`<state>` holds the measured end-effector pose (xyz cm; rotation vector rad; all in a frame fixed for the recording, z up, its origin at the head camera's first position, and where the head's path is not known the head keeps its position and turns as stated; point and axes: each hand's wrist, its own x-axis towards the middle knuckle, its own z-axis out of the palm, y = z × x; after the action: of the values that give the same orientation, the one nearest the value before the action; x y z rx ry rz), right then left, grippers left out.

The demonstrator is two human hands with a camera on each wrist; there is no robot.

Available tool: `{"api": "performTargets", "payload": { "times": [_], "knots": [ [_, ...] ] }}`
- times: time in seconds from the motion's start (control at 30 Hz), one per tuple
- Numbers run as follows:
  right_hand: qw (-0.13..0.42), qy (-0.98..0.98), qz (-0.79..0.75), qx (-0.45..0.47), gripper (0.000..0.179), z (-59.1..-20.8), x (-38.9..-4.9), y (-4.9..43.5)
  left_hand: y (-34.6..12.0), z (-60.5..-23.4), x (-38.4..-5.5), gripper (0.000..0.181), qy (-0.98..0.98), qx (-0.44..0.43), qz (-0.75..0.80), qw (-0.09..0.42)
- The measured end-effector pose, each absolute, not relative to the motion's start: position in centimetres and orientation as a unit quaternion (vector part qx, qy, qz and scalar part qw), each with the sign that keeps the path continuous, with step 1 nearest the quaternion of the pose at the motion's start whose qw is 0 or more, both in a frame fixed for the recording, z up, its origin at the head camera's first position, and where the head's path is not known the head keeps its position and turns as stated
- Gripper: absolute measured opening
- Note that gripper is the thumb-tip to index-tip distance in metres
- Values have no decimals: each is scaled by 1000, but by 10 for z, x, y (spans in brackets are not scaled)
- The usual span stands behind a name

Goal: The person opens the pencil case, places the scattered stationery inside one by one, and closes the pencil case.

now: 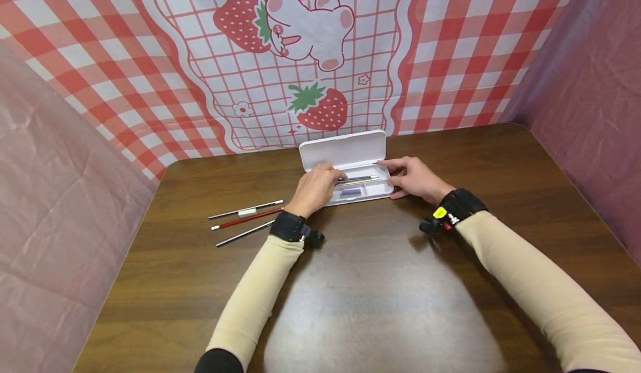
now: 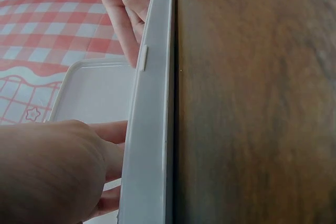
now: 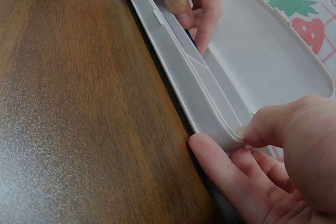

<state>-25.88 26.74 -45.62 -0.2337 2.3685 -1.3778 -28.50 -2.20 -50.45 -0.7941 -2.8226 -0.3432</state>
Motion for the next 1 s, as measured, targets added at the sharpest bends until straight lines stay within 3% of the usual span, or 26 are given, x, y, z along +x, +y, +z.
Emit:
{"api": "performTargets", "payload": {
  "times": [1.0],
  "knots": [
    [200,845,-489,-89,64,-456,-259,269,-17,-508,-286,39,-939,-302,-154,50]
  ]
}}
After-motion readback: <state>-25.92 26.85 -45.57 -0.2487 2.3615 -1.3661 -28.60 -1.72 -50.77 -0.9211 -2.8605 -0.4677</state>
